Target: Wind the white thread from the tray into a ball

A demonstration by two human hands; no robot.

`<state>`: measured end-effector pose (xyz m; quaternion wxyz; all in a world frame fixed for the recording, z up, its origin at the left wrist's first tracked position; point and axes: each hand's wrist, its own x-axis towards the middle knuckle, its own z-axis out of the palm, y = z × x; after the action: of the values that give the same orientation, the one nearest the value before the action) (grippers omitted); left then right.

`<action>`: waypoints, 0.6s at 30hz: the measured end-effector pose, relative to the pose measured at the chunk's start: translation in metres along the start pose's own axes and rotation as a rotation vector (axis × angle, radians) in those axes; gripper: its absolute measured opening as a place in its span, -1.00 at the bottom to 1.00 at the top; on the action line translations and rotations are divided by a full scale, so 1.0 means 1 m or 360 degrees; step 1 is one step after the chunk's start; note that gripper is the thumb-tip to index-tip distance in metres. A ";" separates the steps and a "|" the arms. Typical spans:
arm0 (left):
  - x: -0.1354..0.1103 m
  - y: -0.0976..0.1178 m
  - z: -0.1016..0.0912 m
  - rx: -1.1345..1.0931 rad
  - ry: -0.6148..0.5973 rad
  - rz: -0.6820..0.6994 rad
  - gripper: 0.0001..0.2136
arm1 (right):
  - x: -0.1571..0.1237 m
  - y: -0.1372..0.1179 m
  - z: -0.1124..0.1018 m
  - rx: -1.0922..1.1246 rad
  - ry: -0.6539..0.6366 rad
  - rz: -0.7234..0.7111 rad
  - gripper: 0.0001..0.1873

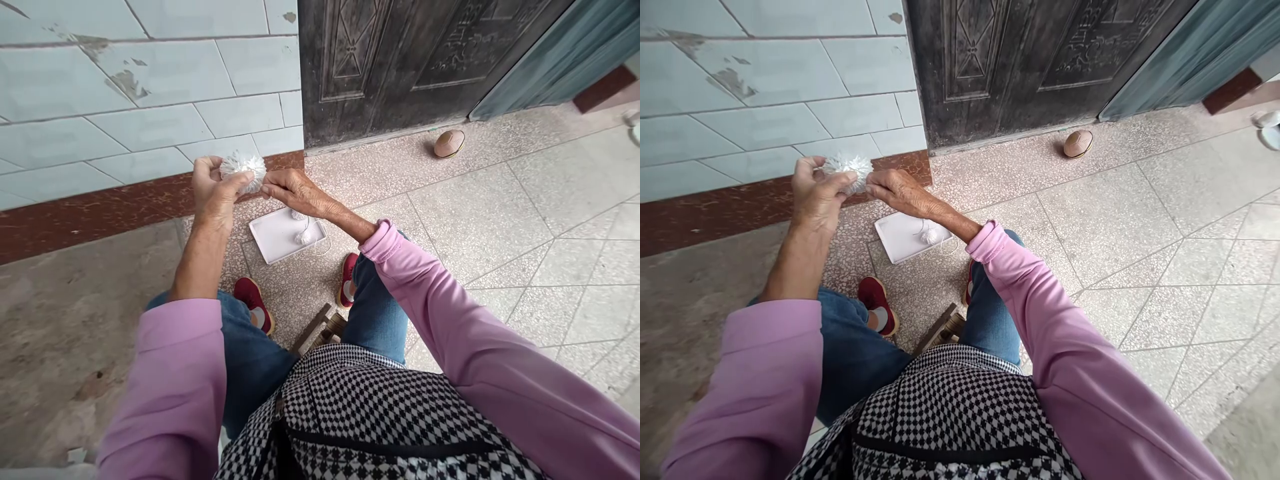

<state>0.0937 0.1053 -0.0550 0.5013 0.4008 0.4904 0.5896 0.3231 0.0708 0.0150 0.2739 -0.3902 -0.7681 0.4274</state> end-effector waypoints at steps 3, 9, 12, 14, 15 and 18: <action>0.000 -0.005 -0.002 0.0092 -0.0080 0.0043 -0.04 | 0.000 -0.004 -0.004 0.0018 0.0099 -0.0026 -0.52; -0.024 0.006 0.007 0.0243 -0.0449 -0.0023 -0.11 | -0.006 -0.004 -0.021 0.0079 0.0245 0.0009 -0.44; -0.033 0.013 0.009 0.0363 -0.0585 -0.0137 -0.19 | -0.009 -0.001 -0.027 0.0070 0.0301 0.0013 -0.44; -0.038 0.018 0.010 0.0351 -0.0660 -0.0203 -0.22 | -0.008 0.002 -0.028 0.0088 0.0314 0.0032 -0.44; -0.040 0.020 0.011 0.0307 -0.0690 -0.0223 -0.24 | -0.007 0.004 -0.028 0.0113 0.0313 0.0041 -0.43; -0.045 0.026 0.013 0.0109 -0.0745 -0.0220 -0.29 | 0.001 0.013 -0.025 0.0233 0.0311 0.0063 -0.35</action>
<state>0.1090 0.0631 -0.0265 0.6264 0.5088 0.4069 0.4280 0.3461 0.0864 0.0156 0.3667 -0.4240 -0.6968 0.4475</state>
